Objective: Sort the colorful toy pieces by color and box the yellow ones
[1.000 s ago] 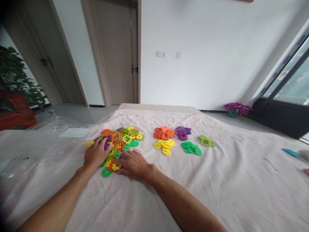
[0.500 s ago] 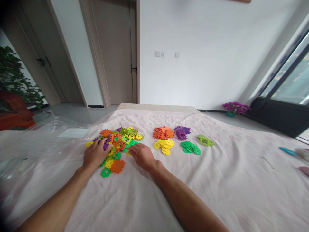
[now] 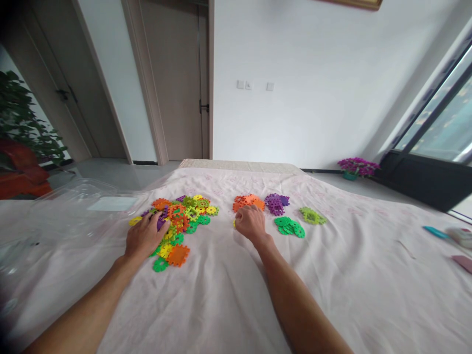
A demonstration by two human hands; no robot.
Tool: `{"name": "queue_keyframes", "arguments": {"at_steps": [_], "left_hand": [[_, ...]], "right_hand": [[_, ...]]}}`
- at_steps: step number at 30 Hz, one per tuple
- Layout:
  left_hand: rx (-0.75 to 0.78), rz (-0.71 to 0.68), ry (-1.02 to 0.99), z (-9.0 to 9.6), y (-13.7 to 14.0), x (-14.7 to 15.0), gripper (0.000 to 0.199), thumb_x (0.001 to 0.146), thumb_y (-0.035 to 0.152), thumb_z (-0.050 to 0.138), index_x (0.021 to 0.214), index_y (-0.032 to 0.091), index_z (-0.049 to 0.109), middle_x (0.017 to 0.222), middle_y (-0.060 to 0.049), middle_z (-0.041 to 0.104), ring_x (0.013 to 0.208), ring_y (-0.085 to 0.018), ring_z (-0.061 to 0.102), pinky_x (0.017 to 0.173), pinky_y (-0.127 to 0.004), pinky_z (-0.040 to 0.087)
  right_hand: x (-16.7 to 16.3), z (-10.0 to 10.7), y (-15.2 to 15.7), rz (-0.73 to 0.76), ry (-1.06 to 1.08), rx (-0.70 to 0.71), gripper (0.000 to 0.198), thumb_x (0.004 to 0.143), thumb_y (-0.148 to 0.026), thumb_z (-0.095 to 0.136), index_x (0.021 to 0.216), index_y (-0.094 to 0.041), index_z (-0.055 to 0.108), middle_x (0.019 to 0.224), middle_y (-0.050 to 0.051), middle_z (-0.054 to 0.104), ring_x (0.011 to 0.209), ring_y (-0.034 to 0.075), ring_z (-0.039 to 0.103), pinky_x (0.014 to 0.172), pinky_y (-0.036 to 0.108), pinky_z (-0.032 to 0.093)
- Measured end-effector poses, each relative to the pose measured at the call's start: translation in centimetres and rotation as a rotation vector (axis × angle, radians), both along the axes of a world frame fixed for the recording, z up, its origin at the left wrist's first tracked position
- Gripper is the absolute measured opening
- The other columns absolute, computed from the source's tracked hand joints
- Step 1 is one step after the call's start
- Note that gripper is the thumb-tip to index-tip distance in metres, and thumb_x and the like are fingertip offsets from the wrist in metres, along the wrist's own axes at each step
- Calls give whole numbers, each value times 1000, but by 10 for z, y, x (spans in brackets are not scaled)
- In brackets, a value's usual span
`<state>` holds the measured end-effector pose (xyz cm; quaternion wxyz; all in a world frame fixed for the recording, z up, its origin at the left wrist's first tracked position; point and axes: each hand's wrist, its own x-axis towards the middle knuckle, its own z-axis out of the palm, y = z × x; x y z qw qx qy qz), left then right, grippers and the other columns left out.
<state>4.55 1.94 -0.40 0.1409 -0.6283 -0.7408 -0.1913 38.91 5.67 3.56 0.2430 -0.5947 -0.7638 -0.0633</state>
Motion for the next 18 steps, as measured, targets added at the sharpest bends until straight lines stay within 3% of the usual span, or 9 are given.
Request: {"name": "queue_keyframes", "arguments": {"at_steps": [4, 9, 13, 18], "left_hand": [[1, 3, 1, 0, 1, -1, 54, 93, 52, 39, 131, 19, 58, 125, -14, 62, 111, -30, 60, 92, -40, 44], [-8, 3, -12, 2, 0, 0, 53, 93, 51, 40, 131, 19, 58, 125, -15, 62, 111, -30, 61, 93, -40, 44], [-7, 7, -6, 3, -1, 1, 52, 93, 51, 40, 131, 19, 59, 127, -15, 61, 110, -29, 61, 92, -40, 44], [2, 1, -2, 4, -3, 2, 53, 94, 50, 39, 132, 19, 58, 126, -15, 61, 109, -30, 61, 91, -41, 44]], "right_hand": [[-8, -1, -3, 125, 17, 60, 23, 69, -9, 57, 78, -23, 73, 88, 7, 70, 91, 24, 56, 80, 34, 41], [-42, 5, -23, 584, 59, 34, 27, 76, -8, 57, 94, -22, 72, 95, 5, 69, 93, 21, 58, 87, 35, 44], [-71, 8, -47, 873, 7, -49, 25, 90, -24, 59, 113, -25, 68, 113, 6, 68, 101, 20, 60, 92, 35, 44], [-92, 0, -62, 976, -57, -134, 42, 92, -53, 59, 123, -26, 64, 125, 7, 66, 111, 20, 60, 97, 33, 42]]}}
